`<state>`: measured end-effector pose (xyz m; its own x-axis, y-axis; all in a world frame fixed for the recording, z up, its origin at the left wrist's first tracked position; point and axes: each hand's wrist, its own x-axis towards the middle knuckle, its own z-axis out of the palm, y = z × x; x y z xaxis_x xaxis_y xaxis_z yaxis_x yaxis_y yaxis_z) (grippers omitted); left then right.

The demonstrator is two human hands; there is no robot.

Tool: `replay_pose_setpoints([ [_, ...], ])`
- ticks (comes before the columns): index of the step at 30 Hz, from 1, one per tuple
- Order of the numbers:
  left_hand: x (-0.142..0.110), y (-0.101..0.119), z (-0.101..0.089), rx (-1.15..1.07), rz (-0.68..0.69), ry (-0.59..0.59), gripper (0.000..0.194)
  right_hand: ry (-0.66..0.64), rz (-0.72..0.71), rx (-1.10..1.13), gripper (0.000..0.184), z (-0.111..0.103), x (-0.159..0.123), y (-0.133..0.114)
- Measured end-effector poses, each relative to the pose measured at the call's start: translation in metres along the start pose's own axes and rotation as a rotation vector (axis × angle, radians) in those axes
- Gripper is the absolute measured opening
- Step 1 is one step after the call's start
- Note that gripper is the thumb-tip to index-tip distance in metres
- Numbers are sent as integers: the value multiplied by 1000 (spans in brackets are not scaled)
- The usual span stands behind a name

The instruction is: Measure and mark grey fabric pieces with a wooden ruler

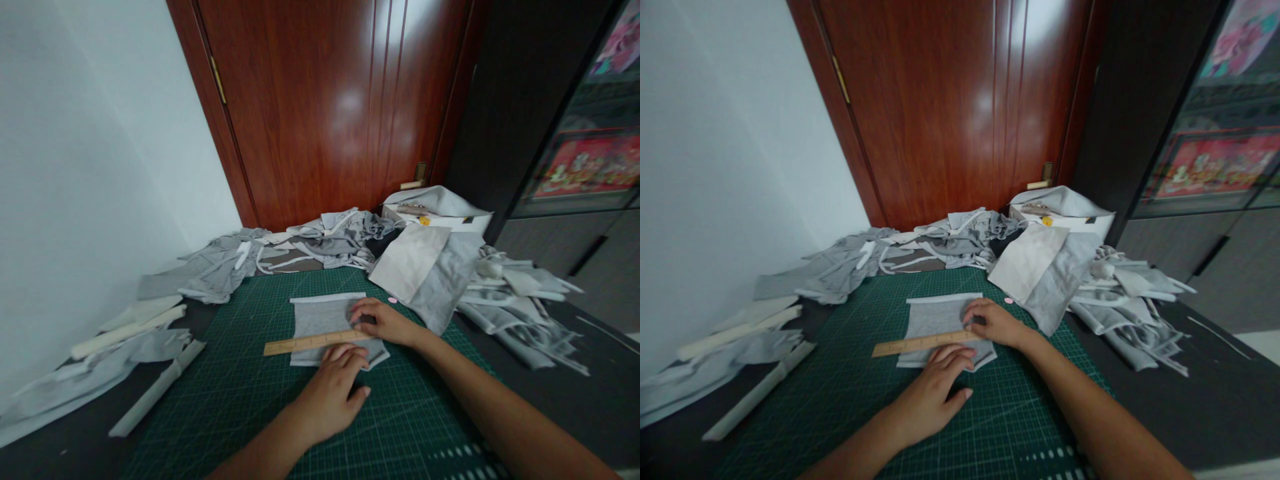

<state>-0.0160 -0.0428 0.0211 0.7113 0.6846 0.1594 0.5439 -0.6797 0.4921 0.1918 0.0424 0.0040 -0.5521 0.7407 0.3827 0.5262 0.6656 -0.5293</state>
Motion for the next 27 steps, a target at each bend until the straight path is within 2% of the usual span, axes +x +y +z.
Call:
replay_pose_setpoints([
  [6, -3, 5, 2, 24, -11, -41, 33, -11, -37, -116, 21, 13, 0, -20],
  [12, -5, 6, 3, 19, 33, -55, 34, -43, -39, -65, 22, 16, 2, -25],
  [14, -5, 7, 3, 17, 18, -24, 32, -39, -40, -51, 22, 16, 1, -24],
  [18, -3, 5, -1, 60, -75, 103, 21, -27, -45, -20, 20, 18, 0, -20],
  [21, -1, -4, -10, 153, -154, 156, 18, -25, -41, -2, 21, 20, -1, -16],
  [25, -1, -24, -21, 300, -298, 122, 27, -59, -27, -2, 29, 20, -2, -13],
  [27, -2, -30, -23, 315, -304, 101, 26, -64, -23, 6, 30, 20, -2, -13],
])
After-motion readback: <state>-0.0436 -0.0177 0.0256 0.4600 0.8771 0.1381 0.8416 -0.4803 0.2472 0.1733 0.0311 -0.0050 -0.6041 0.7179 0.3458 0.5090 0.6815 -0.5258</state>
